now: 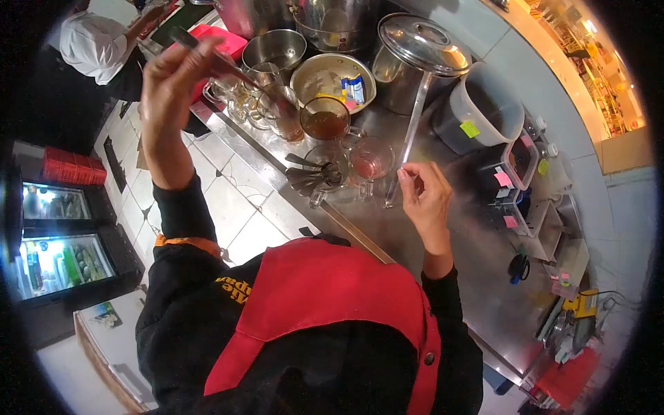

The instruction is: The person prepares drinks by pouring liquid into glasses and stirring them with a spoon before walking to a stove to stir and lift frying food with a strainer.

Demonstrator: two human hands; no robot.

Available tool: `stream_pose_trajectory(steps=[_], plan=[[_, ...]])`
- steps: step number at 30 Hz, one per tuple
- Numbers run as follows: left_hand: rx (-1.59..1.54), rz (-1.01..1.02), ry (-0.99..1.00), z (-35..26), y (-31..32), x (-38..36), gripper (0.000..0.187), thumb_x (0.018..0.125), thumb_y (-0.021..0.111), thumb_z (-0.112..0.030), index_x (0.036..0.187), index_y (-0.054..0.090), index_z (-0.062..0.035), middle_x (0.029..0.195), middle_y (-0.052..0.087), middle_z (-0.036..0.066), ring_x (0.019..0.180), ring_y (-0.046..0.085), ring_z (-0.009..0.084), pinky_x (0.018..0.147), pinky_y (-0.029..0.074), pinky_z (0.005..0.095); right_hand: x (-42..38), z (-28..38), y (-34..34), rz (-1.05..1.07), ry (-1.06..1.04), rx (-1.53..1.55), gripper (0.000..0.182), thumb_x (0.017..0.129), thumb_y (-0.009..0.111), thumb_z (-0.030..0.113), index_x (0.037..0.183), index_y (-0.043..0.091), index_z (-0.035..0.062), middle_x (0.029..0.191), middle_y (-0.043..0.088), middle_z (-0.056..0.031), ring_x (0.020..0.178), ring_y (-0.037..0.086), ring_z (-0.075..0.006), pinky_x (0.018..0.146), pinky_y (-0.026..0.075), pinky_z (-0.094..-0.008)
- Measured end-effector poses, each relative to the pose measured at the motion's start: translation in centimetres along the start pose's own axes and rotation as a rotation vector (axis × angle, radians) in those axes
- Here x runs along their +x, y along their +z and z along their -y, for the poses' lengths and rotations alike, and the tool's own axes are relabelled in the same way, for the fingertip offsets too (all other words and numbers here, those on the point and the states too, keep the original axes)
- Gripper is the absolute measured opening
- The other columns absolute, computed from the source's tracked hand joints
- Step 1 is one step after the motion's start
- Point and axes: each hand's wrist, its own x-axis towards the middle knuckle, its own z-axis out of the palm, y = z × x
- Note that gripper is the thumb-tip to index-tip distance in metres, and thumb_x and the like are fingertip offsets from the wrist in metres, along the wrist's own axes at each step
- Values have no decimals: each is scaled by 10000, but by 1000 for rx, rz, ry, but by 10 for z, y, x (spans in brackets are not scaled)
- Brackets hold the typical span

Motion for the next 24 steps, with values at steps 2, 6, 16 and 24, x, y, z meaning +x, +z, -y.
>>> stream_pose_trajectory(steps=[2,6,16,24], plan=[[24,203,-47,-7,21,-20,198,788,626,-178,857,652,6,727,642,74,622,582,87,562,462,213,-1,0,1,1,10,12,77,728,620,52,792,587,26,672,545,-60,474,467,-118,449,363,-240],[110,365,-198,18,62,-56,104,763,633,-73,727,645,25,803,648,119,724,599,144,632,465,248,-4,-2,3,10,8,32,84,730,620,56,799,583,24,679,550,-66,483,483,-120,459,375,-237],[341,365,-19,39,53,-81,246,749,657,-173,918,627,3,810,627,103,703,567,155,615,435,265,-6,-4,8,89,17,3,91,735,620,65,800,576,20,680,547,-75,517,507,-143,482,400,-256],[496,634,-312,73,19,-114,202,750,636,-186,863,641,-19,769,643,115,670,612,187,620,479,277,17,-7,18,17,-5,-18,94,735,626,89,795,579,34,686,556,-79,539,535,-175,506,416,-274]])
